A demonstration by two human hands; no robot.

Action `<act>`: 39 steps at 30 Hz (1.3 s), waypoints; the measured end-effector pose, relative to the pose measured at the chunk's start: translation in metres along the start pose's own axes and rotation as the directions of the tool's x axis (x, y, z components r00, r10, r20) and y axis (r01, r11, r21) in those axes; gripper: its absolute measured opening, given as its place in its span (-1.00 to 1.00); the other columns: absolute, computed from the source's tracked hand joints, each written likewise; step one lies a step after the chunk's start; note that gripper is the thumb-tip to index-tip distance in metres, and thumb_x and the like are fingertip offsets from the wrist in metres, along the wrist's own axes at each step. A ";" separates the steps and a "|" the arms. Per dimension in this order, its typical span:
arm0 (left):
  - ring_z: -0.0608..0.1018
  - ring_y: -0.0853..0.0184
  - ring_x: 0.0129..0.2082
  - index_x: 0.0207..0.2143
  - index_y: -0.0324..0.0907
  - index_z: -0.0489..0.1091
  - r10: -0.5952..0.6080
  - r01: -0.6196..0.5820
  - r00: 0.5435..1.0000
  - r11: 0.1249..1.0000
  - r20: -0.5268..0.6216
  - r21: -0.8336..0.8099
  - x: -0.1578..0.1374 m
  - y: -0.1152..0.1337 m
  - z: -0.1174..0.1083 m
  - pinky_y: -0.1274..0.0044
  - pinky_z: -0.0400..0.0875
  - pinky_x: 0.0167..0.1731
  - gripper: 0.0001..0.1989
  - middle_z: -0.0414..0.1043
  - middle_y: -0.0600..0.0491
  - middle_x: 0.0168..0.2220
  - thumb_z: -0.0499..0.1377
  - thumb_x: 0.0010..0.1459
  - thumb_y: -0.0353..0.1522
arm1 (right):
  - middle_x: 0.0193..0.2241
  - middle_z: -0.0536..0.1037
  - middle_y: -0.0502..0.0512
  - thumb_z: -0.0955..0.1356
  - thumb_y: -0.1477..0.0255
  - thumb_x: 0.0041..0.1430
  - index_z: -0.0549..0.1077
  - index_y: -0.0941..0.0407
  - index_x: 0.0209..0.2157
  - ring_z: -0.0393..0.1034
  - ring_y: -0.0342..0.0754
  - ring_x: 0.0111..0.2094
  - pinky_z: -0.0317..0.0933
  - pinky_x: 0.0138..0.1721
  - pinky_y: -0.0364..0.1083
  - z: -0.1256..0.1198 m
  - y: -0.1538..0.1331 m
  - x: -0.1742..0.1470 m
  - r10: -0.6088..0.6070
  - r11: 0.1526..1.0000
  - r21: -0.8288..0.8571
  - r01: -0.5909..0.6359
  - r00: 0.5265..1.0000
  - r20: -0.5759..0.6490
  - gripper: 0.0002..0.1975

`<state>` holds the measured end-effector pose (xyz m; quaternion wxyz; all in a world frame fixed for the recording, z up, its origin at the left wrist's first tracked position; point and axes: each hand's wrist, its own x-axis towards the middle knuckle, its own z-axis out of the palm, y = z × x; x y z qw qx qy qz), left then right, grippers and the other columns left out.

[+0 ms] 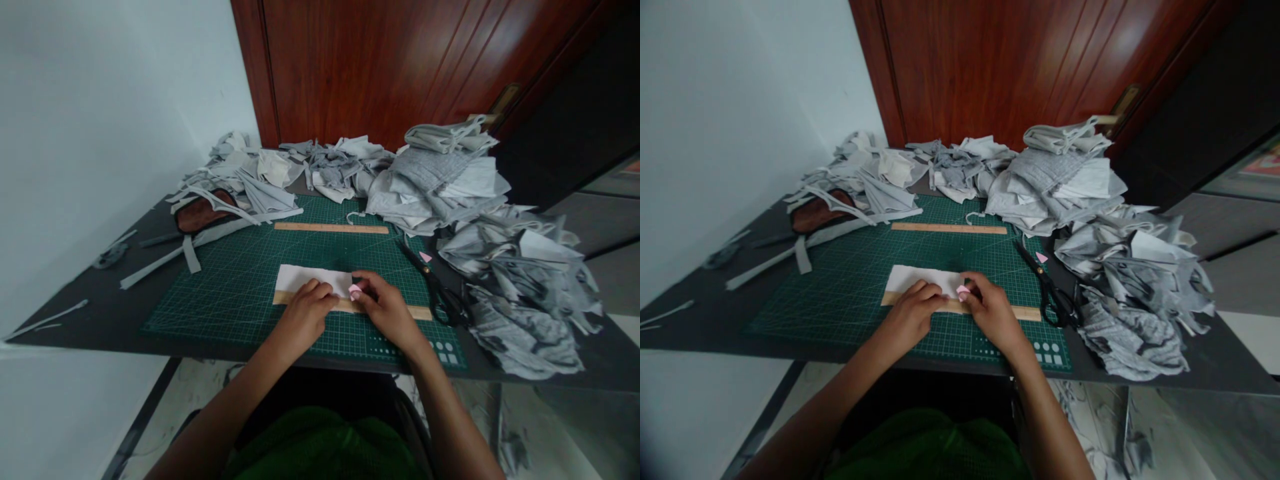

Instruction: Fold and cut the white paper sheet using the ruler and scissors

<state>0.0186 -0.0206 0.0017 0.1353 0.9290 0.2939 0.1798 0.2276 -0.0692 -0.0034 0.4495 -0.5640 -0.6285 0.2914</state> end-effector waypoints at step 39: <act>0.40 0.19 -0.16 -0.13 -0.14 0.58 -0.023 0.010 0.995 0.991 -0.098 -0.135 0.004 0.000 0.002 0.33 0.42 -0.10 -0.47 0.44 0.00 -0.24 0.00 0.11 -0.76 | -0.19 0.67 0.14 0.30 0.60 0.36 0.61 0.06 -0.09 0.55 0.05 -0.15 0.34 -0.07 -0.02 0.002 -0.004 0.001 -0.153 0.945 -0.285 0.161 0.987 0.052 -0.72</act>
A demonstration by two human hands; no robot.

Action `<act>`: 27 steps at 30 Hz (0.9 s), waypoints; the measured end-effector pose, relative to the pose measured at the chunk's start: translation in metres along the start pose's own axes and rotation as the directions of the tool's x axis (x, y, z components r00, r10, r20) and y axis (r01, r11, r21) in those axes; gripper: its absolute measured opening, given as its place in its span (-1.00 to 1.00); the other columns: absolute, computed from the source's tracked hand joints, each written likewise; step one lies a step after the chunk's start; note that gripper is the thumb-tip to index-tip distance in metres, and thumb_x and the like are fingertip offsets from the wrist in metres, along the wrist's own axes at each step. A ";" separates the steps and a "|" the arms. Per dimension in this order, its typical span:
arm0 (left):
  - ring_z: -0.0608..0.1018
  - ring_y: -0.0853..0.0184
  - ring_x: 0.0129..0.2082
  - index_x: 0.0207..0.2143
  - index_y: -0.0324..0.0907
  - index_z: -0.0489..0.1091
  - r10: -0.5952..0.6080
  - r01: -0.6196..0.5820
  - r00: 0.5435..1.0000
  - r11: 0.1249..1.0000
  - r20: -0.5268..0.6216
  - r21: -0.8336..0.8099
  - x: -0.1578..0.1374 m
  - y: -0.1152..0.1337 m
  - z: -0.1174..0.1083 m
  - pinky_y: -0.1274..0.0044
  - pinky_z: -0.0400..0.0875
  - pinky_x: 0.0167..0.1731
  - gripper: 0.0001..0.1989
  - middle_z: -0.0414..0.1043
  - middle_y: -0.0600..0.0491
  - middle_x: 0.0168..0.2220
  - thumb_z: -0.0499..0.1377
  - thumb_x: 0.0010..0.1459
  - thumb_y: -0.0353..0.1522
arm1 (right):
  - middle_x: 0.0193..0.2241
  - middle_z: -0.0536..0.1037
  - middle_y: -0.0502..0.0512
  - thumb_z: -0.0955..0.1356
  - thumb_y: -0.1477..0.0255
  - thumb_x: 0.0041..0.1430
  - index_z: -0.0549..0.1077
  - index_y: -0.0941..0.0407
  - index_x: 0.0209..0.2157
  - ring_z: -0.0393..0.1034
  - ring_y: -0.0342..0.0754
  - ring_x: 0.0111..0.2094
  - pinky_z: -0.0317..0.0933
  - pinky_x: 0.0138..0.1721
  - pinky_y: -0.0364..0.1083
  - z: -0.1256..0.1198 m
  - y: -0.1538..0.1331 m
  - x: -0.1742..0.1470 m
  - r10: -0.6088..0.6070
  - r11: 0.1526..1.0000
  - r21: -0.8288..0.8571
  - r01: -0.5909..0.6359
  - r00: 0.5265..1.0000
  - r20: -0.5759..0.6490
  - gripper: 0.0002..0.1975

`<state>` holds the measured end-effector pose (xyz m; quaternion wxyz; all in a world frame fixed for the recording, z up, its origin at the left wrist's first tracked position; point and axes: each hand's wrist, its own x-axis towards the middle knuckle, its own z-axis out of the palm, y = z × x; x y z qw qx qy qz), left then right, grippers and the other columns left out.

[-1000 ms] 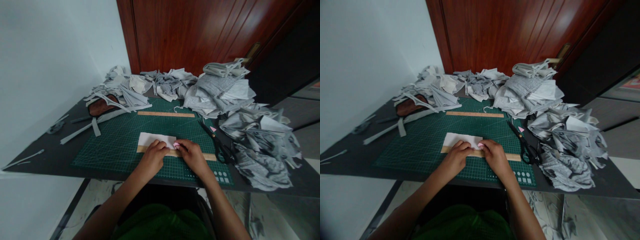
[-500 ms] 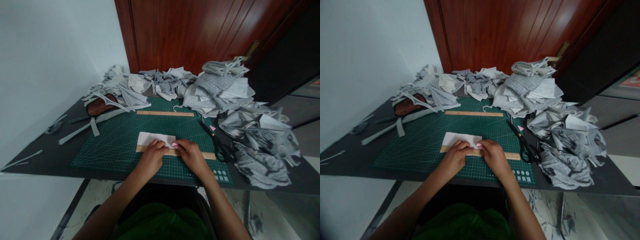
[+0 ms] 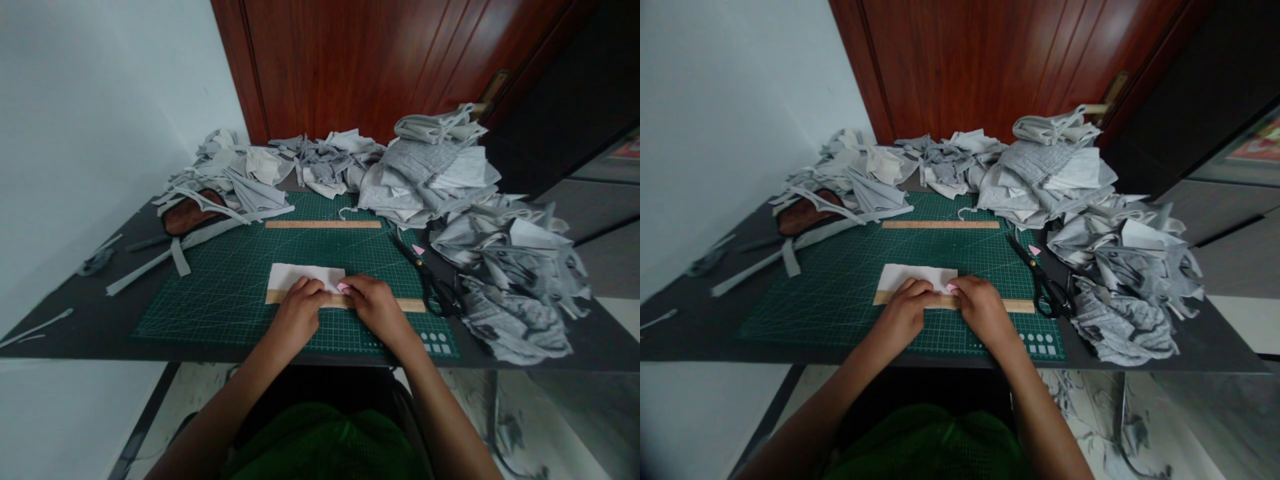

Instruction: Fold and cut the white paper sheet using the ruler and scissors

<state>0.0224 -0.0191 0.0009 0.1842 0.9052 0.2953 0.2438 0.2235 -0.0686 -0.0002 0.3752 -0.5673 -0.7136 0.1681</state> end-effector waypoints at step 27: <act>0.40 0.20 -0.15 -0.09 -0.11 0.58 -0.002 0.001 1.000 0.999 -0.027 -0.039 -0.003 -0.005 0.005 0.34 0.42 -0.10 -0.46 0.44 0.01 -0.24 -0.01 0.14 -0.75 | -0.14 0.71 0.11 0.31 0.56 0.38 0.60 0.04 -0.05 0.58 0.07 -0.11 0.24 -0.02 0.02 -0.002 -0.003 -0.001 -0.006 0.985 -0.174 0.009 1.000 0.015 -0.74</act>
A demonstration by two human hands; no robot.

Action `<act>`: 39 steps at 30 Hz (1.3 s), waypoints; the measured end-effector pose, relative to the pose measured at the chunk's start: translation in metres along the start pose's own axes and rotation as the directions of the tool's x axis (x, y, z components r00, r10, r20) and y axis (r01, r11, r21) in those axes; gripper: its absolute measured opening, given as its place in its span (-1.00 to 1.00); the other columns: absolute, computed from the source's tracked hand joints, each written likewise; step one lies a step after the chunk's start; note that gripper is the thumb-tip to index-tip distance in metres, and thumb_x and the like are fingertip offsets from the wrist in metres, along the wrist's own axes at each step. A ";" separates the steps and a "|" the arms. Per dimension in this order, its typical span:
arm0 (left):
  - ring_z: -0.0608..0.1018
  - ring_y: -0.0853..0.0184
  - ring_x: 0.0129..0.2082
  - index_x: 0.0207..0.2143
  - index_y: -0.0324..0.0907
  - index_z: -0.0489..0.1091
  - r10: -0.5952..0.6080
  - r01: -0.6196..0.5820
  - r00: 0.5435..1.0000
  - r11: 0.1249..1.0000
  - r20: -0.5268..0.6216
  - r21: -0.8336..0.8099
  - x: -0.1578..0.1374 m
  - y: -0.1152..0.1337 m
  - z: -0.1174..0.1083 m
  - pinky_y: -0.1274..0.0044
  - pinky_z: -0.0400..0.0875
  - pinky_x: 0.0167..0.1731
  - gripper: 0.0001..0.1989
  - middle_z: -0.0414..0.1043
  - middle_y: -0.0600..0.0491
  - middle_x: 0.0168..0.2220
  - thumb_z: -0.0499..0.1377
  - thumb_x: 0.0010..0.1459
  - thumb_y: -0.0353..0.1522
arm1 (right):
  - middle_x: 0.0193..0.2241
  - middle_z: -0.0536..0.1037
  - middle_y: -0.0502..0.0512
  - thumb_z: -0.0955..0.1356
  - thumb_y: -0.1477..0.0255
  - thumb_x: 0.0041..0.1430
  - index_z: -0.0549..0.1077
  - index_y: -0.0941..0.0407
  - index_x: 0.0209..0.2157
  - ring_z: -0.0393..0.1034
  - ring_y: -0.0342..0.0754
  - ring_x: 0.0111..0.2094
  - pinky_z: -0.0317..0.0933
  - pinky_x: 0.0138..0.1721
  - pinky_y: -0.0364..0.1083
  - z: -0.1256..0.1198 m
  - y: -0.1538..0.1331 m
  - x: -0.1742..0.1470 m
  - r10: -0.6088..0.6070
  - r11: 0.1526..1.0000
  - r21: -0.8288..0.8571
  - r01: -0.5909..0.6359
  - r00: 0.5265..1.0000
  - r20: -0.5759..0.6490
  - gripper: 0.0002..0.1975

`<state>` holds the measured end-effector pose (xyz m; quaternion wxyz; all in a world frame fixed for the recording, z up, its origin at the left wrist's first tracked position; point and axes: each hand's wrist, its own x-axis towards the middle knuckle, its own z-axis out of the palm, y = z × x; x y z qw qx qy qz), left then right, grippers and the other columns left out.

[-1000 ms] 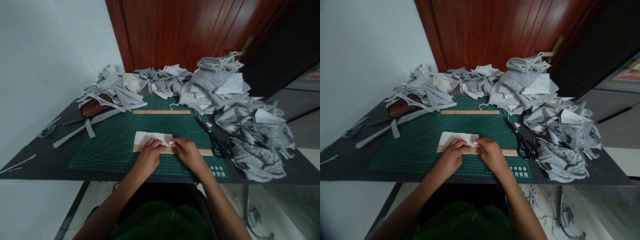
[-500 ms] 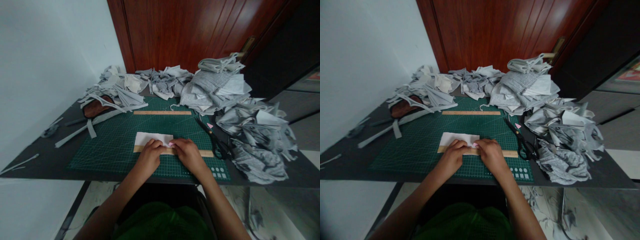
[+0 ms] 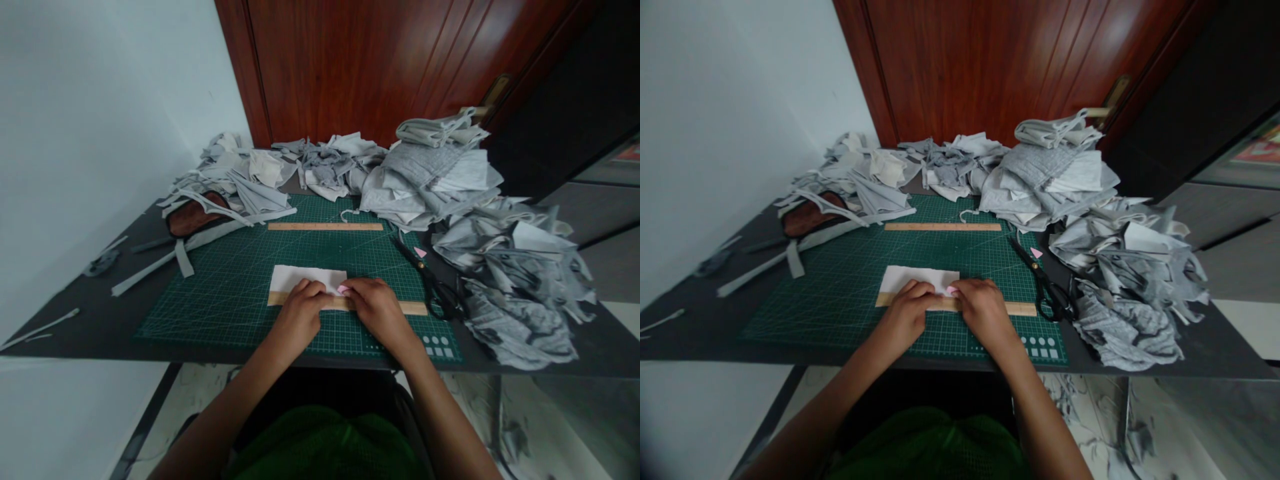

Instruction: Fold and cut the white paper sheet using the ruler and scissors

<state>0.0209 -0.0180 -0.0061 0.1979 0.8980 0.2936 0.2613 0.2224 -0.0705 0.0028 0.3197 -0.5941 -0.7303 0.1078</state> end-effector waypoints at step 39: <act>0.40 0.20 -0.14 -0.07 -0.09 0.58 0.006 -0.006 1.000 1.000 -0.013 -0.017 -0.001 0.000 0.000 0.36 0.40 -0.12 -0.44 0.43 0.02 -0.24 0.00 0.13 -0.75 | -0.18 0.70 0.11 0.30 0.56 0.36 0.58 0.05 -0.13 0.57 0.08 -0.16 0.30 -0.06 0.00 0.009 0.002 0.000 0.054 0.996 0.071 -0.051 0.998 -0.046 -0.77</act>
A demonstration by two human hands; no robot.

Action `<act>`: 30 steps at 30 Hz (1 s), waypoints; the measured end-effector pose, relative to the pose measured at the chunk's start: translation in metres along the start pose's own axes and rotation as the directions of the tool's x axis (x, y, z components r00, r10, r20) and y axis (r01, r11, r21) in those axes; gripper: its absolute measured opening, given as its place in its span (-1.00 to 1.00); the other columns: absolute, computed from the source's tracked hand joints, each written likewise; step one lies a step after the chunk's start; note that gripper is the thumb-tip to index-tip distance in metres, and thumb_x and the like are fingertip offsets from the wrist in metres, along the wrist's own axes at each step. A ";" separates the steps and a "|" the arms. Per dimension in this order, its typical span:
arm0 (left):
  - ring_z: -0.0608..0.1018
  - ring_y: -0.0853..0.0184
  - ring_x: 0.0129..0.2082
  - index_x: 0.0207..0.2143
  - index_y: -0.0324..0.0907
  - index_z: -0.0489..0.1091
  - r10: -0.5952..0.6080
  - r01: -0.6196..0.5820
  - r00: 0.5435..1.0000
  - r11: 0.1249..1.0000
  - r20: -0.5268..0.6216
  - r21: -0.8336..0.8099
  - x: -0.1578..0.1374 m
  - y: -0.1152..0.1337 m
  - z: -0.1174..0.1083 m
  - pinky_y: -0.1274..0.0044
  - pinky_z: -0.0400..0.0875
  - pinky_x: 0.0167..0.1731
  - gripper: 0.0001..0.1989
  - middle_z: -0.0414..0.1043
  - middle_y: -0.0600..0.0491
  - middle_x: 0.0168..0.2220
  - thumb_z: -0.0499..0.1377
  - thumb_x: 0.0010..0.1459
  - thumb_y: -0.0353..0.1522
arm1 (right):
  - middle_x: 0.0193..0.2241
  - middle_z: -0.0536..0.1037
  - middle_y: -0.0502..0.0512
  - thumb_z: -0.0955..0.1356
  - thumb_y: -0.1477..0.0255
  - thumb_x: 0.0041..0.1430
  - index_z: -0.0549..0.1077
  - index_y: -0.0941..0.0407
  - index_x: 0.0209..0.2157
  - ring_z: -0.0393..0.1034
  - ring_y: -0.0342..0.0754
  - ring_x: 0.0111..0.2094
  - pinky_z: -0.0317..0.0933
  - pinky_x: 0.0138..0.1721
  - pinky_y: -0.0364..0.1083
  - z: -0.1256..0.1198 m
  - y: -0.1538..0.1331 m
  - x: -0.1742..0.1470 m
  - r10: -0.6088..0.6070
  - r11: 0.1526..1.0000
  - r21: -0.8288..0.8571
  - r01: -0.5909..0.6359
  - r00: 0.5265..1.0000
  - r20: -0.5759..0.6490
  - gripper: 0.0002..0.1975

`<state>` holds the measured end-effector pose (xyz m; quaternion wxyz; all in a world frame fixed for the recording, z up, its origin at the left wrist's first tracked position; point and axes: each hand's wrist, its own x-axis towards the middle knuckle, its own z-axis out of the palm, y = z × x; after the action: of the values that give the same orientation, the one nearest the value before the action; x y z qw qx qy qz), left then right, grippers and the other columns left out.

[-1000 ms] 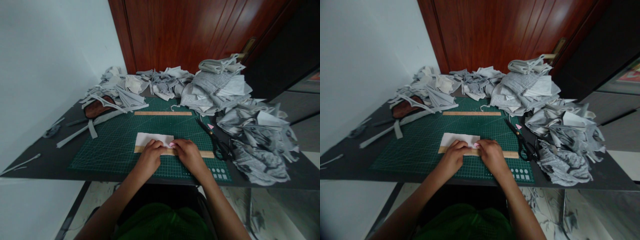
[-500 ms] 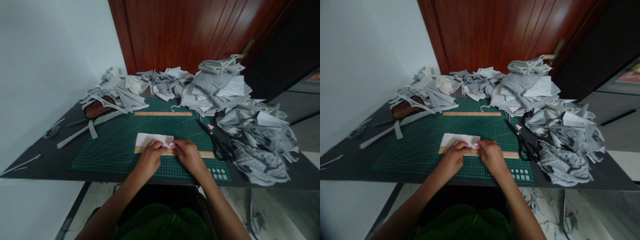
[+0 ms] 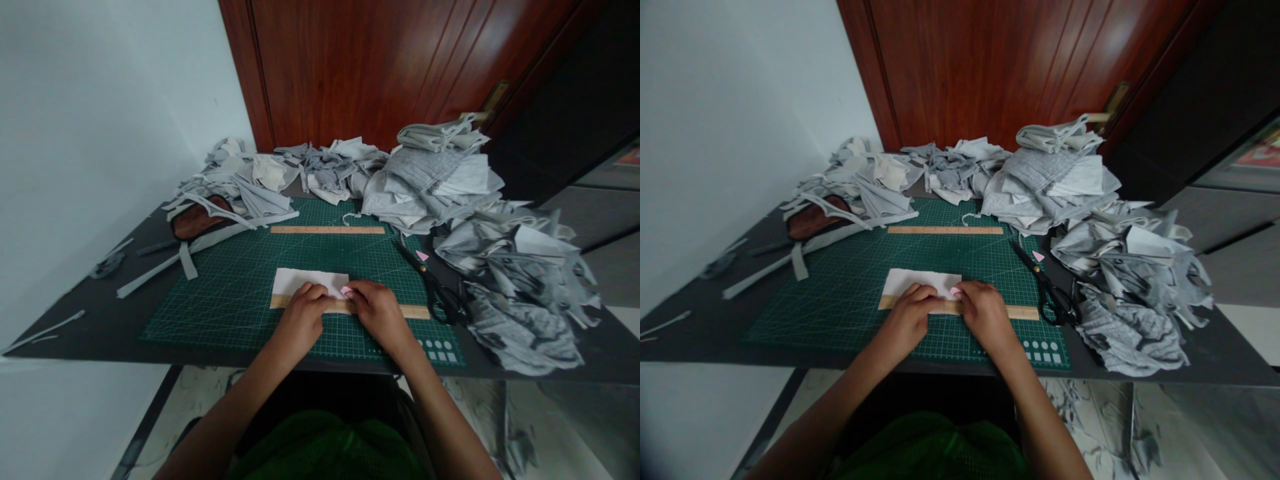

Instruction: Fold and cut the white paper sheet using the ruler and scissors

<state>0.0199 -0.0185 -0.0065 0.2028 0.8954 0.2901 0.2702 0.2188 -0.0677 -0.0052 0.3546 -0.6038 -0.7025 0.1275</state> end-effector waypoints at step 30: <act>0.41 0.20 -0.13 -0.11 -0.10 0.58 -0.002 0.002 1.000 1.000 -0.019 -0.021 -0.001 -0.002 0.001 0.33 0.41 -0.08 -0.43 0.45 0.02 -0.21 0.01 0.06 -0.78 | -0.43 0.45 -0.04 0.44 0.10 0.17 0.44 0.01 -0.28 0.39 -0.08 -0.43 0.36 -0.37 -0.05 -0.023 0.016 0.010 0.555 0.307 0.940 -0.150 0.831 -0.048 -0.71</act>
<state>0.0191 -0.0177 -0.0083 0.2098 0.8903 0.2901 0.2815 0.2456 -0.0608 0.0054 0.7095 -0.4631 -0.2822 0.4500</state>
